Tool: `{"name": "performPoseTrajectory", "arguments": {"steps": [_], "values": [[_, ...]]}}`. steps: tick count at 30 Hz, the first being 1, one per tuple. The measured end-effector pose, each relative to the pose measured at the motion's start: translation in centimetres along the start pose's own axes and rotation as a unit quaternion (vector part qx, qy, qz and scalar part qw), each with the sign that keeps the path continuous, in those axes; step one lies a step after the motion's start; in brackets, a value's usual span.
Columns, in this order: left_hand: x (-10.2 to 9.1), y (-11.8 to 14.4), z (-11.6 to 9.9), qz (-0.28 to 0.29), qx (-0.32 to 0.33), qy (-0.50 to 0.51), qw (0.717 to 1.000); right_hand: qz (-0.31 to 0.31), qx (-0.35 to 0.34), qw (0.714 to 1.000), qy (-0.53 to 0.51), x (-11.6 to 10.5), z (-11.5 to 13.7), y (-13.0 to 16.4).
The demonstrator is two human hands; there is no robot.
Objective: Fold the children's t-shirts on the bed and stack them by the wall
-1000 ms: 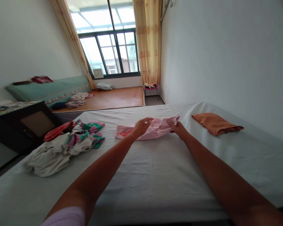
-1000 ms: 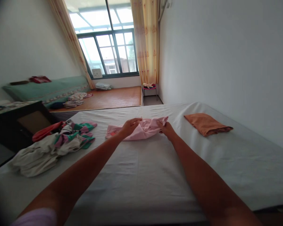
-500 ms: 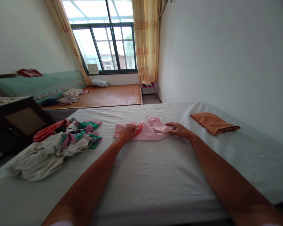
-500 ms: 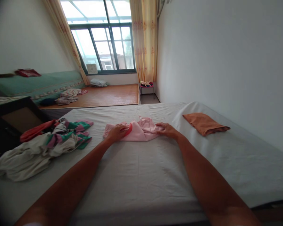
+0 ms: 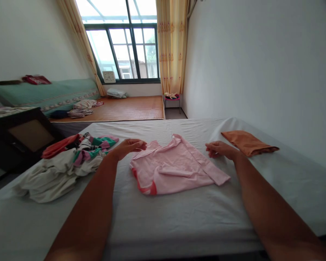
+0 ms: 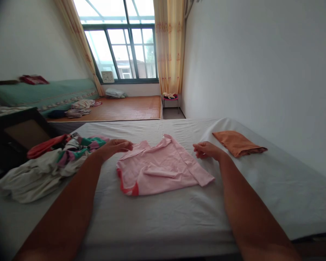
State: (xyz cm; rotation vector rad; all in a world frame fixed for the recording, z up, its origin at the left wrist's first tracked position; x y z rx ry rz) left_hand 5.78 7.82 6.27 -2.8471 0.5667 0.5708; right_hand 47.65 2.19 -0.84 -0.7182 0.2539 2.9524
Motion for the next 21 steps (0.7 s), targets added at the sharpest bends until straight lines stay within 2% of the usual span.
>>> {"name": "performPoseTrajectory", "arguments": {"steps": [1, 3, 5, 8, 11, 15, 18, 21], "values": [[-1.5, -0.6, 1.5, -0.070, -0.013, -0.029, 0.997, -0.058, -0.033, 0.998, 0.022, -0.6, 0.7, -0.6], [-3.3, -1.4, 4.0, -0.147, -0.032, -0.144, 0.978, -0.143, -0.125, 0.979, 0.074, -0.6, 3.1, -1.1], [-3.5, -2.0, 5.5, -0.155, -0.036, -0.272, 0.949, -0.166, -0.204, 0.957, 0.121, 0.9, 5.6, -1.4], [-2.2, -2.3, 5.5, -0.111, -0.016, -0.368, 0.923, -0.133, -0.233, 0.945, 0.186, 4.2, 7.9, -2.5], [-1.2, -1.9, 4.5, -0.084, -0.003, -0.375, 0.923, -0.112, -0.224, 0.934, 0.254, 6.9, 9.3, -4.0], [-1.2, -1.2, 4.1, -0.068, -0.006, -0.331, 0.941, -0.144, -0.253, 0.918, 0.268, 8.6, 11.2, -5.4], [-1.7, -0.9, 4.6, -0.066, -0.028, -0.320, 0.945, -0.161, -0.266, 0.915, 0.255, 8.4, 11.9, -6.3], [-2.7, -1.6, 3.6, -0.114, -0.018, -0.310, 0.944, -0.199, -0.273, 0.911, 0.236, 6.1, 12.5, -7.3]]}}
Point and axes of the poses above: each hand's wrist, its own y-axis away from the middle knuckle, its own x-axis out of the palm, z = x × y, the point moved 10 cm from there along -y, towards the middle knuckle, and after that the axes turned 11 degrees about -z, right-handed, at the moved point
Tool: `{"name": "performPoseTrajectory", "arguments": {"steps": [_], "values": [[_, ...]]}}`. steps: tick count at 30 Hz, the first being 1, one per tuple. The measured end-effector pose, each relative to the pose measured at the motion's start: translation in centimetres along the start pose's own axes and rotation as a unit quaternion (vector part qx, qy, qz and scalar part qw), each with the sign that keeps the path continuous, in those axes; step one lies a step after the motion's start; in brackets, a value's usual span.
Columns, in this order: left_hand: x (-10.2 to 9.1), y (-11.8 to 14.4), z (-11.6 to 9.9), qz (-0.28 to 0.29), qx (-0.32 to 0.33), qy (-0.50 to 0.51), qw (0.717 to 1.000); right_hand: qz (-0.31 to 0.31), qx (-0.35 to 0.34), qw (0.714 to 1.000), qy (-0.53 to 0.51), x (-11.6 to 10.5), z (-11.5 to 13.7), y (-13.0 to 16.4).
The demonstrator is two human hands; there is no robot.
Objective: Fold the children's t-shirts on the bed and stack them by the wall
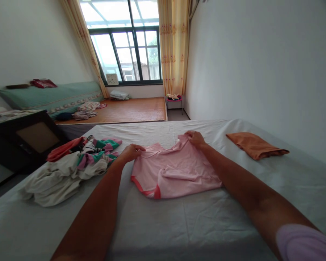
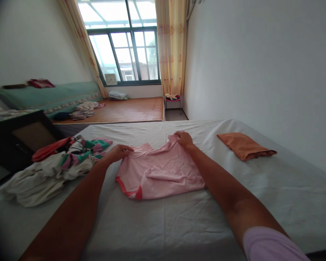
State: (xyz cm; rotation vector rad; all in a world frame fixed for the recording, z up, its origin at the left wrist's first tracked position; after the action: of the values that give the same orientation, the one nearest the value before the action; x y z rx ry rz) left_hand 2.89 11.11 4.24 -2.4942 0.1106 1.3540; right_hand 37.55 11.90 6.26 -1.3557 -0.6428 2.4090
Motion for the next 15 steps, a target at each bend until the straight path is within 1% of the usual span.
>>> {"name": "performPoseTrajectory", "arguments": {"steps": [2, 4, 5, 6, 7, 8, 9, 10, 11, 13, 14, 15], "values": [[-2.1, -1.4, -0.8, -0.089, 0.008, -0.009, 0.996, -0.069, 0.014, 0.997, -0.002, -2.4, -1.2, -1.2], [-4.6, -2.9, -1.8, -0.196, 0.024, -0.022, 0.980, -0.140, 0.044, 0.989, 0.008, -4.9, -2.8, -2.0], [-5.6, -3.5, -2.4, -0.241, 0.029, -0.027, 0.970, -0.158, 0.060, 0.985, 0.019, -5.8, -3.5, -2.2], [-6.2, -4.1, -2.8, -0.271, 0.031, -0.029, 0.962, -0.165, 0.075, 0.983, 0.034, -6.4, -4.3, -2.2], [-6.5, -4.6, -3.3, -0.281, 0.032, -0.029, 0.959, -0.165, 0.087, 0.981, 0.049, -6.8, -4.9, -2.0], [-6.1, -5.0, -3.7, -0.270, 0.036, -0.028, 0.962, -0.160, 0.093, 0.981, 0.063, -7.0, -5.4, -1.7], [-5.2, -5.2, -4.3, -0.236, 0.044, -0.027, 0.970, -0.147, 0.093, 0.982, 0.069, -7.0, -5.7, -1.3], [-3.8, -5.0, -5.1, -0.186, 0.059, -0.024, 0.981, -0.126, 0.089, 0.986, 0.065, -6.8, -5.8, -0.8], [-1.9, -4.5, -5.9, -0.124, 0.081, -0.019, 0.989, -0.093, 0.082, 0.991, 0.049, -6.4, -5.8, -0.1], [2.1, -2.2, -7.7, -0.004, 0.131, -0.006, 0.991, 0.007, 0.058, 0.998, -0.019, -4.7, -4.9, 1.7], [3.8, -0.7, -8.4, 0.036, 0.150, -0.002, 0.988, 0.066, 0.041, 0.995, -0.062, -3.8, -4.0, 2.9], [5.1, 0.6, -9.0, 0.055, 0.163, -0.003, 0.985, 0.124, 0.022, 0.987, -0.101, -3.0, -2.8, 4.2]]}}
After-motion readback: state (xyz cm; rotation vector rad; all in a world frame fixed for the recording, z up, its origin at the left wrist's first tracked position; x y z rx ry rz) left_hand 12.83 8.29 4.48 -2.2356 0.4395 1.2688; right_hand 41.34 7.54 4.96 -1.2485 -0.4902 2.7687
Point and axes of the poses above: each hand's wrist, its own y-axis away from the middle knuckle, its own x-axis out of the palm, z = x × y, the point moved 10 cm from there along -y, towards the middle knuckle, and after that the axes turned 11 degrees about -z, right-handed, at the moved point
